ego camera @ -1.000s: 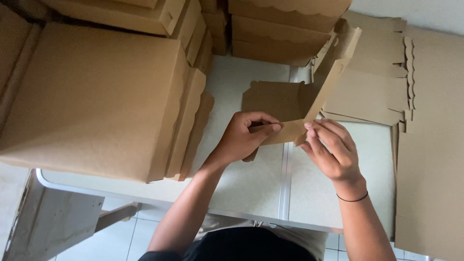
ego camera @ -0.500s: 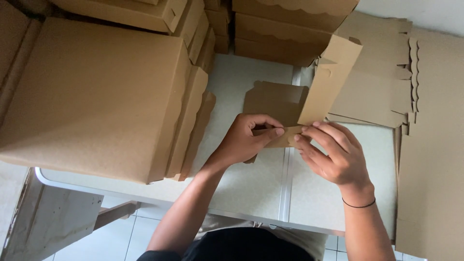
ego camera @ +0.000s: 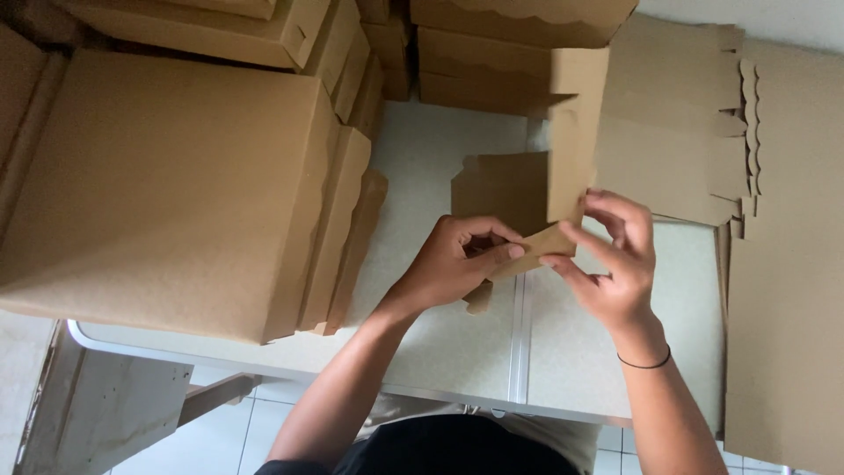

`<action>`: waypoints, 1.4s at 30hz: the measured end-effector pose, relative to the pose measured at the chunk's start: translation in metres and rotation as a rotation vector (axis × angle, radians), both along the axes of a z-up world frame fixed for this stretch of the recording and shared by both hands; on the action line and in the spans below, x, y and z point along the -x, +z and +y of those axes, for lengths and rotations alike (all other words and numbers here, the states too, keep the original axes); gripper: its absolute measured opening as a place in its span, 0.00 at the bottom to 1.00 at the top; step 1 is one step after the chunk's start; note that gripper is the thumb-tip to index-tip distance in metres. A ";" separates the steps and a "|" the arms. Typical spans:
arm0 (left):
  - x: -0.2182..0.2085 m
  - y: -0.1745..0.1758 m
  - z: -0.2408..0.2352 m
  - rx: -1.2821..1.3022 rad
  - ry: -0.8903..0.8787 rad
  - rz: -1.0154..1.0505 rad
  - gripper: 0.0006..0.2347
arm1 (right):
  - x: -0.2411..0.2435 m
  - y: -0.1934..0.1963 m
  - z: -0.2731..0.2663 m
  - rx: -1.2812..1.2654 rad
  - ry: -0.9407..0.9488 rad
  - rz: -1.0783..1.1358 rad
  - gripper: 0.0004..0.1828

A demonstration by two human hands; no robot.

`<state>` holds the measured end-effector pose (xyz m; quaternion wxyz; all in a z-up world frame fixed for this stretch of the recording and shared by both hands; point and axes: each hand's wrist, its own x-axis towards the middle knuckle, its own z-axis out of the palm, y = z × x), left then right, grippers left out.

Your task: The person assembles flat cardboard sheets into small rectangular boxes by folding and interlocking tabs. They complete one box, place it aside, then begin assembling a second box in the same manner.

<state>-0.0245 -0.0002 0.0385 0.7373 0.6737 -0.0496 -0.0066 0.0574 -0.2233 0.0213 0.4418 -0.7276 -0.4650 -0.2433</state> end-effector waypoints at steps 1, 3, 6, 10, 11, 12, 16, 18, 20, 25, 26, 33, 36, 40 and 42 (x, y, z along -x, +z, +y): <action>-0.001 -0.003 -0.002 0.000 -0.005 0.000 0.07 | 0.000 0.001 0.000 0.000 -0.005 0.000 0.20; -0.001 -0.008 -0.006 0.002 -0.019 0.014 0.07 | 0.000 0.004 0.000 -0.017 -0.017 0.062 0.23; 0.000 -0.001 -0.008 -0.008 -0.024 0.008 0.08 | 0.005 0.016 -0.001 -0.030 -0.066 0.008 0.28; -0.004 0.000 -0.026 0.174 0.040 -0.062 0.07 | 0.002 -0.005 -0.010 -0.237 -0.096 -0.059 0.32; -0.007 -0.001 -0.033 0.278 0.044 -0.090 0.07 | 0.001 -0.014 -0.015 -0.277 -0.061 -0.183 0.32; -0.010 -0.002 -0.039 0.382 0.048 -0.117 0.07 | -0.001 -0.023 -0.021 -0.316 -0.025 -0.307 0.33; -0.012 0.011 -0.053 0.458 0.099 -0.162 0.08 | 0.026 0.001 -0.002 -0.285 0.009 -0.409 0.30; -0.009 0.011 -0.060 0.528 0.105 -0.154 0.09 | 0.042 0.014 0.012 -0.294 -0.048 -0.309 0.29; -0.005 0.009 -0.068 0.552 0.098 -0.148 0.09 | 0.047 0.019 0.011 -0.294 -0.061 -0.302 0.24; -0.003 0.011 -0.078 0.580 0.078 -0.141 0.08 | 0.056 0.039 0.007 -0.291 -0.068 -0.219 0.15; -0.004 0.009 -0.076 0.551 0.049 -0.154 0.06 | 0.058 0.045 0.006 -0.281 -0.068 -0.174 0.16; 0.000 0.036 -0.067 0.300 -0.165 -0.051 0.05 | 0.099 0.065 -0.015 -0.158 -0.269 0.077 0.08; -0.005 0.044 -0.080 0.263 -0.177 -0.021 0.04 | 0.112 0.065 -0.019 -0.142 -0.422 0.051 0.08; -0.008 0.052 -0.090 0.232 -0.268 -0.027 0.06 | 0.123 0.068 -0.030 -0.234 -0.538 0.135 0.04; -0.008 0.055 -0.095 0.193 -0.272 -0.039 0.05 | 0.125 0.075 -0.034 -0.285 -0.628 0.210 0.08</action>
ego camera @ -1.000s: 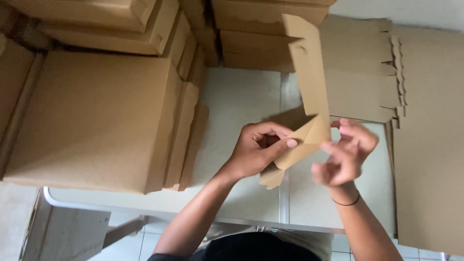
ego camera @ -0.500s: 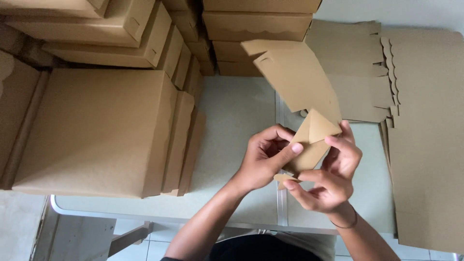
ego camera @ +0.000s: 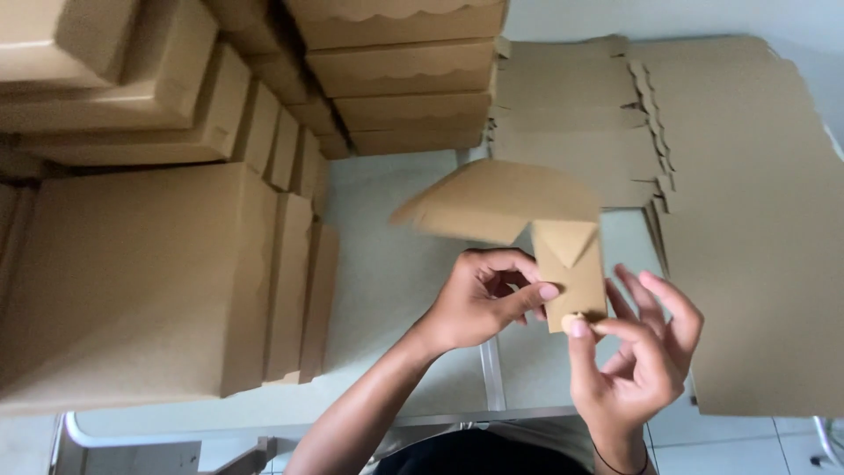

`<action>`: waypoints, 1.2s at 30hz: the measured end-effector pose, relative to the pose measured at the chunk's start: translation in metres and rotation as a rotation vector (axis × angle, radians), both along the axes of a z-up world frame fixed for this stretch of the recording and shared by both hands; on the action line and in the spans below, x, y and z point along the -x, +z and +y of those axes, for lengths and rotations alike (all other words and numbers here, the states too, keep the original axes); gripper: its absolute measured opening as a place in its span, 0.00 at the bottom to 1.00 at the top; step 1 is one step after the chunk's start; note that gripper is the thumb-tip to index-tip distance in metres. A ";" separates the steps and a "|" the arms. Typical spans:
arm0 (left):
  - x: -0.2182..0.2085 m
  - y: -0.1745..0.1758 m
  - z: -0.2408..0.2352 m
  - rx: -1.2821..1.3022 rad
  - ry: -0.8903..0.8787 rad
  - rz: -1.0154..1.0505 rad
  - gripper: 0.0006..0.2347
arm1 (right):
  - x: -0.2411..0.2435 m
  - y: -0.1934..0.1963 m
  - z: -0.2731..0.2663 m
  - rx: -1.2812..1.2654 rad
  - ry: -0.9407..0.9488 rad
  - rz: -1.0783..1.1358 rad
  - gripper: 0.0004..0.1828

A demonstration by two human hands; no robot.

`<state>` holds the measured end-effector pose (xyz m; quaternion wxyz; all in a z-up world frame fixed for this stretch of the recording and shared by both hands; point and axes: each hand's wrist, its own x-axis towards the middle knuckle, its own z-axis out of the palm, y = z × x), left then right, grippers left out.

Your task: The person assembles flat cardboard sheets into small rectangular boxes by folding and interlocking tabs. They complete one box, place it aside, then begin assembling a second box in the same manner.

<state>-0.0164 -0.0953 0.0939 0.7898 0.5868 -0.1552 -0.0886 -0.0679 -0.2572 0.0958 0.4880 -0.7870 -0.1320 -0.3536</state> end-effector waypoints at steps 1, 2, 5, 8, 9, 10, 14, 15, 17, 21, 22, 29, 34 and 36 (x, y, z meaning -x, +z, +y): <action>0.002 -0.001 -0.005 0.001 -0.013 0.000 0.05 | 0.000 -0.001 -0.001 0.001 -0.013 0.000 0.08; 0.004 -0.003 -0.009 -0.014 0.003 0.031 0.05 | 0.000 -0.003 -0.003 -0.033 -0.037 0.024 0.08; 0.009 -0.001 -0.015 -0.086 0.007 0.081 0.04 | -0.003 -0.007 -0.007 -0.069 -0.075 0.027 0.07; 0.010 -0.008 -0.018 -0.142 0.012 0.081 0.04 | -0.004 -0.010 -0.009 -0.077 -0.083 0.008 0.06; 0.010 -0.012 -0.019 -0.141 0.023 0.061 0.05 | -0.004 -0.011 -0.008 -0.081 -0.083 0.009 0.06; 0.009 -0.013 -0.018 -0.143 0.024 0.062 0.05 | -0.005 -0.012 -0.007 -0.083 -0.083 0.009 0.06; 0.008 -0.016 -0.014 -0.139 0.029 -0.030 0.05 | -0.006 -0.012 -0.007 -0.077 -0.062 0.011 0.07; 0.008 -0.016 -0.013 -0.144 0.025 -0.015 0.05 | -0.007 -0.012 -0.007 -0.085 -0.057 0.032 0.07; 0.010 -0.016 -0.013 -0.174 0.027 -0.038 0.05 | -0.008 -0.014 -0.005 -0.070 -0.071 0.015 0.07; 0.012 -0.013 -0.016 -0.245 0.038 0.005 0.05 | -0.011 -0.016 -0.003 -0.028 -0.113 -0.037 0.06; 0.012 -0.016 -0.017 -0.244 0.038 0.005 0.05 | -0.012 -0.016 -0.003 -0.027 -0.114 -0.036 0.06; 0.009 -0.016 -0.014 -0.172 0.063 -0.044 0.06 | -0.014 -0.017 -0.007 0.011 -0.066 -0.041 0.07; 0.008 -0.026 -0.016 -0.133 0.078 0.010 0.08 | -0.019 -0.035 -0.007 0.027 -0.012 -0.152 0.10; 0.008 -0.027 -0.015 -0.140 0.054 0.069 0.13 | -0.020 -0.041 -0.004 -0.165 0.010 -0.110 0.09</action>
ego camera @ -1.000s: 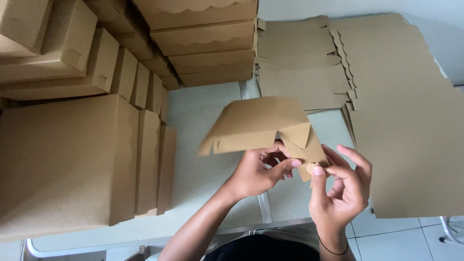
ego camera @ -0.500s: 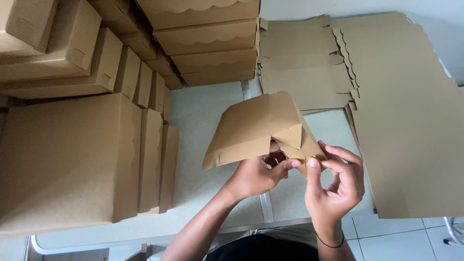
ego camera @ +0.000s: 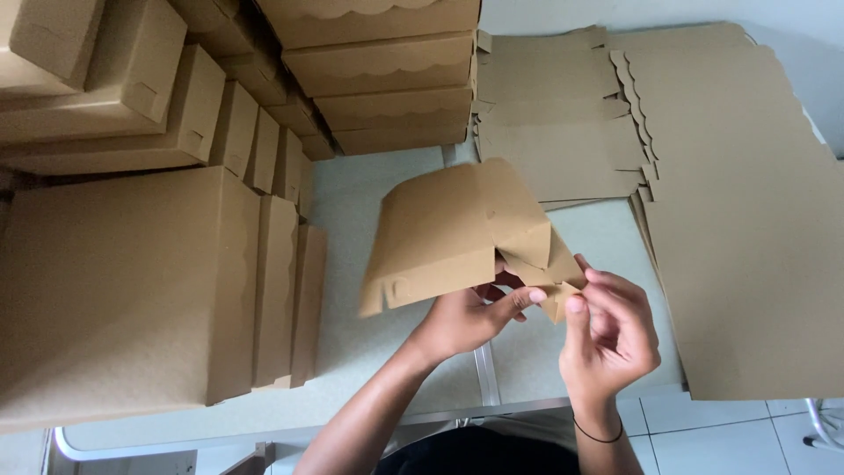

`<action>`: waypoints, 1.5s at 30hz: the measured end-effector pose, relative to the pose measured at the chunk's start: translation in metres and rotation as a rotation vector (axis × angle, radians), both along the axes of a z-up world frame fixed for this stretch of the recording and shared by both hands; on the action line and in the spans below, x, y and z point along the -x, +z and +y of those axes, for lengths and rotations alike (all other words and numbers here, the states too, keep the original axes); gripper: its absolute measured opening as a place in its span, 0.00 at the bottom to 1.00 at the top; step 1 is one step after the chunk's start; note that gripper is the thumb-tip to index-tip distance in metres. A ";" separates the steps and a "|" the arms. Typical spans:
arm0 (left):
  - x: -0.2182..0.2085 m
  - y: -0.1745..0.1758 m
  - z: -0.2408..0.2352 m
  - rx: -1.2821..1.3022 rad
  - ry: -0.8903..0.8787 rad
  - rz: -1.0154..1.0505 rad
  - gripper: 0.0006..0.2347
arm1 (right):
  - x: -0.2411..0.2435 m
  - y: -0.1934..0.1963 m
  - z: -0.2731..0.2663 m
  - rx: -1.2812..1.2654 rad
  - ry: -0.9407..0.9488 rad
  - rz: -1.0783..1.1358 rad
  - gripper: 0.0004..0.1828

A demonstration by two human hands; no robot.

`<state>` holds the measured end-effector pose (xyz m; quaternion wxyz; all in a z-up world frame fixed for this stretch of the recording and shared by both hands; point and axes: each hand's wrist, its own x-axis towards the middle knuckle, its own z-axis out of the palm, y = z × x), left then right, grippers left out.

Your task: The person assembles flat cardboard sheets into small rectangular boxes by folding and interlocking tabs. They complete one box, place it aside, then begin assembling a second box in the same manner.

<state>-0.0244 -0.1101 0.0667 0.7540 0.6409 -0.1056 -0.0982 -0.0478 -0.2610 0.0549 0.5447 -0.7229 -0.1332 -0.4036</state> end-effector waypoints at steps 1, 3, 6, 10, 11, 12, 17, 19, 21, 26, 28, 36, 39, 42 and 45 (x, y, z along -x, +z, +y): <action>0.000 -0.007 -0.001 0.001 0.001 0.002 0.13 | 0.000 -0.005 -0.002 0.001 0.001 0.002 0.09; -0.001 -0.021 -0.003 0.156 -0.040 -0.015 0.07 | -0.001 -0.015 -0.007 0.049 -0.029 0.011 0.04; 0.002 -0.012 -0.006 0.201 -0.034 -0.011 0.05 | 0.001 -0.015 -0.003 0.006 -0.046 0.054 0.06; 0.004 -0.017 -0.010 0.231 -0.077 0.026 0.05 | 0.003 -0.022 -0.008 0.015 -0.081 0.042 0.06; 0.003 -0.013 -0.011 0.195 -0.105 0.023 0.05 | 0.004 -0.023 -0.010 0.049 -0.087 0.030 0.02; 0.003 -0.010 -0.012 0.159 -0.133 0.021 0.07 | 0.004 -0.025 -0.012 0.084 -0.093 0.018 0.04; -0.011 0.036 0.000 -0.180 -0.264 -0.198 0.09 | 0.000 -0.021 -0.022 0.255 -0.098 -0.175 0.21; -0.016 0.044 0.011 -0.221 -0.272 -0.276 0.04 | -0.001 -0.008 -0.028 0.258 -0.149 -0.232 0.20; -0.020 0.050 0.023 -0.347 -0.297 -0.508 0.12 | -0.002 0.019 -0.030 0.283 -0.286 -0.082 0.14; -0.019 0.064 0.054 -0.496 -0.401 -0.712 0.26 | -0.039 0.030 -0.067 0.232 -0.198 0.333 0.15; -0.014 0.066 0.058 -0.513 -0.470 -0.672 0.25 | -0.061 0.024 -0.081 0.175 -0.153 0.503 0.19; -0.018 0.020 0.050 -0.459 -0.320 -0.817 0.14 | -0.117 0.029 -0.095 0.113 0.226 1.149 0.22; -0.014 0.016 0.051 -0.316 -0.148 -0.723 0.07 | -0.096 0.050 -0.061 0.307 0.003 1.041 0.31; -0.015 0.008 0.057 -0.322 -0.132 -0.649 0.05 | -0.065 0.032 -0.053 0.683 -0.087 0.403 0.20; -0.016 -0.003 0.053 -0.334 -0.040 -0.562 0.02 | -0.044 0.036 -0.036 0.590 0.158 0.056 0.17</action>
